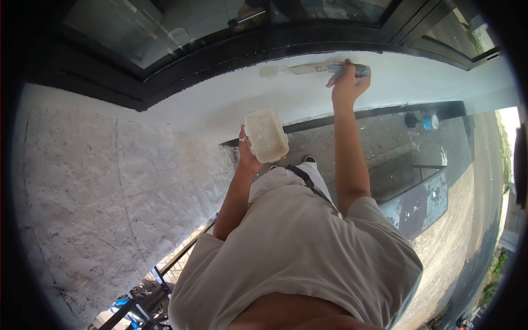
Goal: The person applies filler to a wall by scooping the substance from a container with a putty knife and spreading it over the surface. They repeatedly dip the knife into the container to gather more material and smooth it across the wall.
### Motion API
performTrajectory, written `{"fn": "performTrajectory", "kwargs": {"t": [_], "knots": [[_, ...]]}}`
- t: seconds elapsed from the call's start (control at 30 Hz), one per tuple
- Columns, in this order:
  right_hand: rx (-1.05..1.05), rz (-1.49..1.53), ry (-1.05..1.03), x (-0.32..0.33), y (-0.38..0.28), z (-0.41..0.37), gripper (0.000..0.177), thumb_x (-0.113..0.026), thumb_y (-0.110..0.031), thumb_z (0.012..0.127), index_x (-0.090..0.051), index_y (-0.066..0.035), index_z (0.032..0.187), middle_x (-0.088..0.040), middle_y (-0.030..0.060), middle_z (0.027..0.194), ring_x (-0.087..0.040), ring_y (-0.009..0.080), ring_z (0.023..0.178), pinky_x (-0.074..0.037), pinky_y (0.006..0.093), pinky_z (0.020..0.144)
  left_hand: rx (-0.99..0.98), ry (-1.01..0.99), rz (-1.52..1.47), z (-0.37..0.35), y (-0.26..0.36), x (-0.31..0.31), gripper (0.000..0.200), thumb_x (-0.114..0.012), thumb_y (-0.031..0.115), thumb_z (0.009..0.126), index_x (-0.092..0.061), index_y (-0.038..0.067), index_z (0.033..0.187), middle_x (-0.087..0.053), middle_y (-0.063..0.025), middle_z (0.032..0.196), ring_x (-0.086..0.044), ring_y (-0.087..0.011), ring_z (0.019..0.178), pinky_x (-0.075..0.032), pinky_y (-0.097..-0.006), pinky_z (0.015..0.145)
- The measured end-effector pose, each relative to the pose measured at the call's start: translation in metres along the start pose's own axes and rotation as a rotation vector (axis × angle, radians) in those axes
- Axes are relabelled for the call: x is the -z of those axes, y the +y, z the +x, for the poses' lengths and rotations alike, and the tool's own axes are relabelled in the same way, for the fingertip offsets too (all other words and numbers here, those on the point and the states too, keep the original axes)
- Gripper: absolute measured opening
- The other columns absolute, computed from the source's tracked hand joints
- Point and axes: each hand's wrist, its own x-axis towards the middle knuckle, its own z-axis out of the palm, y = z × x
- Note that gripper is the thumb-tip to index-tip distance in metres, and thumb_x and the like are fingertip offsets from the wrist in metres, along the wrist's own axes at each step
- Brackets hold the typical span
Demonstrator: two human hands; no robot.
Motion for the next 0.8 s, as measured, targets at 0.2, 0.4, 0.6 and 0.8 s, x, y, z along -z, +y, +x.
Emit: {"fn": "performTrajectory", "kwargs": {"t": [0.2,0.4,0.6,0.8], "knots": [[-0.059,0.005,-0.050,-0.007,-0.007,-0.015,0.015,-0.059,-0.004,0.090,-0.049,0.005,0.096,-0.067,0.0244,0.076,-0.048,0.0183,0.034,-0.039,0.0299,0.030,-0.007,0.037,0.003,-0.001,-0.001,0.003,0.084,-0.041,0.075,0.092,-0.037,0.018,0.153,-0.050,-0.0171,0.146,-0.053,-0.0517,0.125,-0.046,-0.0802,0.083],[-0.005,0.019,0.071,0.005,0.002,-0.001,0.018,-0.059,-0.004,0.089,-0.048,0.007,0.096,-0.067,0.0240,0.075,-0.049,0.0197,0.034,-0.039,0.0300,0.029,-0.002,0.090,0.081,0.003,0.001,-0.001,0.083,-0.040,0.075,0.092,-0.039,0.018,0.152,-0.051,-0.0165,0.146,-0.054,-0.0508,0.124,-0.046,-0.0808,0.082],[-0.040,0.032,0.010,-0.007,0.000,-0.020,0.021,-0.060,-0.007,0.090,-0.046,0.007,0.098,-0.066,0.0239,0.074,-0.049,0.0202,0.033,-0.040,0.0308,0.029,-0.007,0.142,0.076,0.000,-0.002,-0.001,0.083,-0.041,0.075,0.091,-0.039,0.019,0.152,-0.052,-0.0155,0.144,-0.056,-0.0493,0.122,-0.048,-0.0797,0.080],[-0.049,0.056,0.080,0.001,0.005,-0.008,0.019,-0.059,-0.007,0.090,-0.046,0.006,0.094,-0.066,0.0252,0.074,-0.048,0.0199,0.032,-0.040,0.0311,0.028,-0.029,0.124,0.088,0.004,0.001,-0.008,0.076,-0.041,0.072,0.093,-0.043,0.020,0.149,-0.054,-0.0134,0.142,-0.059,-0.0480,0.118,-0.049,-0.0781,0.077]]}}
